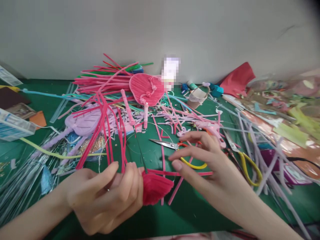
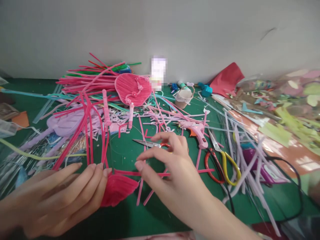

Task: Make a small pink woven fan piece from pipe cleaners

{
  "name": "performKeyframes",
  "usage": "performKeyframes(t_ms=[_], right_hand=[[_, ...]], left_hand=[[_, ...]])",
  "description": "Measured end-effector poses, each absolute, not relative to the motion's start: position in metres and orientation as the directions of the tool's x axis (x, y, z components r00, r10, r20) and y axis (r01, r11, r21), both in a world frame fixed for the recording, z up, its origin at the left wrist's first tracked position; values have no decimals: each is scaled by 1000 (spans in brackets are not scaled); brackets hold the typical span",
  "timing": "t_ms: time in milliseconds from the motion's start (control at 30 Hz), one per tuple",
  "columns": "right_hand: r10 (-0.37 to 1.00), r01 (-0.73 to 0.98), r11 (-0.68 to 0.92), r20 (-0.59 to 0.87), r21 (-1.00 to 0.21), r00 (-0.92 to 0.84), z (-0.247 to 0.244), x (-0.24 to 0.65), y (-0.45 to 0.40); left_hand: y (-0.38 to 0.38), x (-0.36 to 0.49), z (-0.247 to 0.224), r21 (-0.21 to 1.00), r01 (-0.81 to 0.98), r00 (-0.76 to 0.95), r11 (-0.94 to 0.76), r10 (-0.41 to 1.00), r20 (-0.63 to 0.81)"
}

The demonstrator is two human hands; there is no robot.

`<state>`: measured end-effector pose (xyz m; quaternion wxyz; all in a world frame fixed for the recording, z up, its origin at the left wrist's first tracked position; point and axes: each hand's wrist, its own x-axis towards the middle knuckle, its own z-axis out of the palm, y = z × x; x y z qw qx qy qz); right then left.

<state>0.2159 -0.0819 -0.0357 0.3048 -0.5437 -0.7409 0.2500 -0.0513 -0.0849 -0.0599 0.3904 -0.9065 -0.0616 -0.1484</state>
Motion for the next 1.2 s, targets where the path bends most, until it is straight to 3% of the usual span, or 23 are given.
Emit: performKeyframes(t_ms=[200, 367, 533, 1033, 1200], right_hand=[[914, 678, 318, 26, -662, -404, -39, 199, -71], [926, 693, 215, -82, -688, -369, -39, 190, -64], [895, 667, 97, -228, -738, -383, -37, 186, -59], [918, 548, 63, -166, -834, -359, -46, 183, -58], [915, 546, 10, -212, -838, -343, -44, 182, -59]], left_hand=[[-74, -47, -55, -704, 156, 955, -693, -75, 286], [-65, -45, -55, -738, 136, 945, -661, -137, 297], [-49, -43, -46, -814, -38, 940, -580, -298, 168], [-41, -44, -41, -816, -101, 941, -569, -321, 107], [-42, -44, -42, -815, -102, 938, -571, -327, 112]])
